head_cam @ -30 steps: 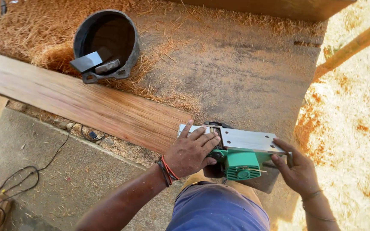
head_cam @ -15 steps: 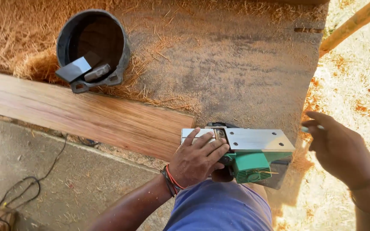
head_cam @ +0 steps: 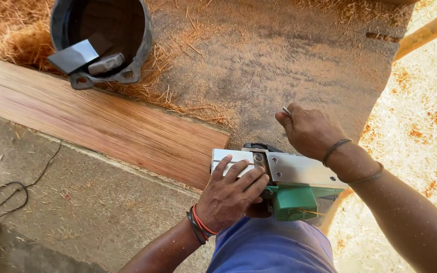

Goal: Adjusting and maintaining an electric power planer using a socket wrench and a hex key on a woodworking bench.

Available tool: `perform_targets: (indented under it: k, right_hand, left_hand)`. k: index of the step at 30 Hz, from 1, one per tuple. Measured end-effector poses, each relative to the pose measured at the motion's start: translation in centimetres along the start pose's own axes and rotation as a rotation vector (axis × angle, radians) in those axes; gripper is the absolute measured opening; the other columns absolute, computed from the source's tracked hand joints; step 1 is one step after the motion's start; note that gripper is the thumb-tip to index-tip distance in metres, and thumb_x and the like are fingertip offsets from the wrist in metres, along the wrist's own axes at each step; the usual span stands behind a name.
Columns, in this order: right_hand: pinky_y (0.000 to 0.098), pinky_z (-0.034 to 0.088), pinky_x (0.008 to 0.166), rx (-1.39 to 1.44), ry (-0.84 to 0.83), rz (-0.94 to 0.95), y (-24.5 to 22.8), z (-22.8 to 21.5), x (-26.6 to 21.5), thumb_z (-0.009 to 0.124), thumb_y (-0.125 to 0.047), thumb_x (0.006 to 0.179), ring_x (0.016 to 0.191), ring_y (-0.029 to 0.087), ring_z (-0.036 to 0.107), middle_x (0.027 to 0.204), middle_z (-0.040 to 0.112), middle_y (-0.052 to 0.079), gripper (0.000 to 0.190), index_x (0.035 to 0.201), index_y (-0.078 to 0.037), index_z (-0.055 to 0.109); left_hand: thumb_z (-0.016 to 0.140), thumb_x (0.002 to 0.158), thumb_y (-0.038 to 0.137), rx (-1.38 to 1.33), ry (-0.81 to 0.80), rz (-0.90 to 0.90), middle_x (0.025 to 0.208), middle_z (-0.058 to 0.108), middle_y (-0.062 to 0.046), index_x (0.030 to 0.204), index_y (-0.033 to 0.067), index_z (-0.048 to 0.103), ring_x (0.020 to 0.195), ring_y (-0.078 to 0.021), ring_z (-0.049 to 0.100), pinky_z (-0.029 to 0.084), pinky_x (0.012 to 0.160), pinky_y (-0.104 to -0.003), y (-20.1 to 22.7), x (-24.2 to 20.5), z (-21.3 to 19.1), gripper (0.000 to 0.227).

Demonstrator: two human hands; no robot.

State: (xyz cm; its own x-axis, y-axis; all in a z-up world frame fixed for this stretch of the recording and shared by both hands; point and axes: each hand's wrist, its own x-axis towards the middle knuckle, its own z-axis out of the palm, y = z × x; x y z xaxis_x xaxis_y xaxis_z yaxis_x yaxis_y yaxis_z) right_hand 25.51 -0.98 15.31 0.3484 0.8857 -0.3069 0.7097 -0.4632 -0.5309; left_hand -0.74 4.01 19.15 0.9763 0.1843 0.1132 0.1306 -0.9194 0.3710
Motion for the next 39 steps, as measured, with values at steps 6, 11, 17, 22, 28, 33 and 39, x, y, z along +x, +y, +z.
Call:
perform_targets:
  k: [6, 11, 17, 22, 28, 33, 39]
  right_hand:
    - [0.0615, 0.048, 0.066, 0.014, 0.032, -0.086, -0.4, 1.7, 0.3, 0.054, -0.037, 0.105, 0.076, 0.051, 0.064, 0.076, 0.066, 0.027, 0.039, 0.088, -0.004, 0.064]
    - [0.0543, 0.050, 0.065, 0.103, -0.224, -0.100, -0.1, 3.2, -0.3, 0.060, -0.033, 0.095, 0.075, 0.048, 0.065, 0.078, 0.067, 0.025, 0.031, 0.087, -0.003, 0.064]
    - [0.0551, 0.051, 0.069, 0.120, -0.254, 0.013, -0.2, 3.7, -0.6, 0.056, -0.032, 0.099, 0.079, 0.049, 0.065, 0.081, 0.067, 0.027, 0.030, 0.095, -0.003, 0.064]
    - [0.0558, 0.052, 0.073, 0.139, -0.252, 0.073, -0.2, 4.2, -0.4, 0.054, -0.031, 0.100, 0.083, 0.050, 0.066, 0.085, 0.068, 0.027, 0.030, 0.098, -0.003, 0.064]
    - [0.0566, 0.053, 0.075, 0.114, -0.226, 0.108, -0.2, 4.6, -0.3, 0.054, -0.027, 0.098, 0.085, 0.050, 0.066, 0.085, 0.069, 0.027, 0.025, 0.101, -0.004, 0.065]
    - [0.0531, 0.055, 0.073, 0.118, -0.216, -0.042, -0.8, 3.9, -0.5, 0.054, -0.019, 0.095, 0.081, 0.047, 0.070, 0.084, 0.071, 0.024, 0.019, 0.101, -0.006, 0.066]
    - [0.0464, 0.057, 0.066, 0.186, -0.319, -0.144, -0.3, 3.3, 0.3, 0.054, -0.015, 0.090, 0.071, 0.040, 0.072, 0.077, 0.071, 0.019, 0.018, 0.102, -0.011, 0.066]
  left_hand:
    - [0.062, 0.096, 0.031, -0.053, -0.013, -0.015, 0.139, 0.060, -0.003, 0.137, 0.0186, 0.064, 0.131, -0.0276, 0.053, 0.032, 0.116, -0.050, -0.3, -0.1, 0.0, 0.043]
    - [0.058, 0.100, 0.031, -0.055, 0.012, 0.020, 0.142, 0.061, -0.004, 0.141, 0.0145, 0.063, 0.133, -0.0281, 0.053, 0.035, 0.113, -0.046, -0.6, -0.5, 0.6, 0.044]
    - [0.056, 0.100, 0.029, -0.058, 0.033, 0.027, 0.144, 0.061, -0.004, 0.138, 0.0149, 0.063, 0.133, -0.0283, 0.054, 0.035, 0.113, -0.045, -0.7, -0.6, 0.7, 0.041]
    - [0.056, 0.099, 0.027, -0.040, 0.028, 0.029, 0.145, 0.060, -0.004, 0.138, 0.0146, 0.063, 0.133, -0.0287, 0.053, 0.035, 0.114, -0.046, -0.7, -0.7, 0.7, 0.041]
    - [0.055, 0.097, 0.025, -0.043, 0.040, 0.041, 0.145, 0.060, -0.004, 0.139, 0.0145, 0.062, 0.133, -0.0290, 0.053, 0.035, 0.115, -0.046, -0.8, -0.6, 0.6, 0.044]
    - [0.055, 0.096, 0.025, -0.024, 0.040, 0.047, 0.143, 0.061, -0.004, 0.139, 0.0144, 0.062, 0.133, -0.0284, 0.053, 0.034, 0.115, -0.046, -0.9, -0.6, 0.7, 0.045]
    - [0.055, 0.097, 0.026, -0.039, 0.056, 0.039, 0.143, 0.061, -0.003, 0.139, 0.0146, 0.062, 0.135, -0.0267, 0.054, 0.034, 0.117, -0.046, -0.8, -0.8, 0.9, 0.043]
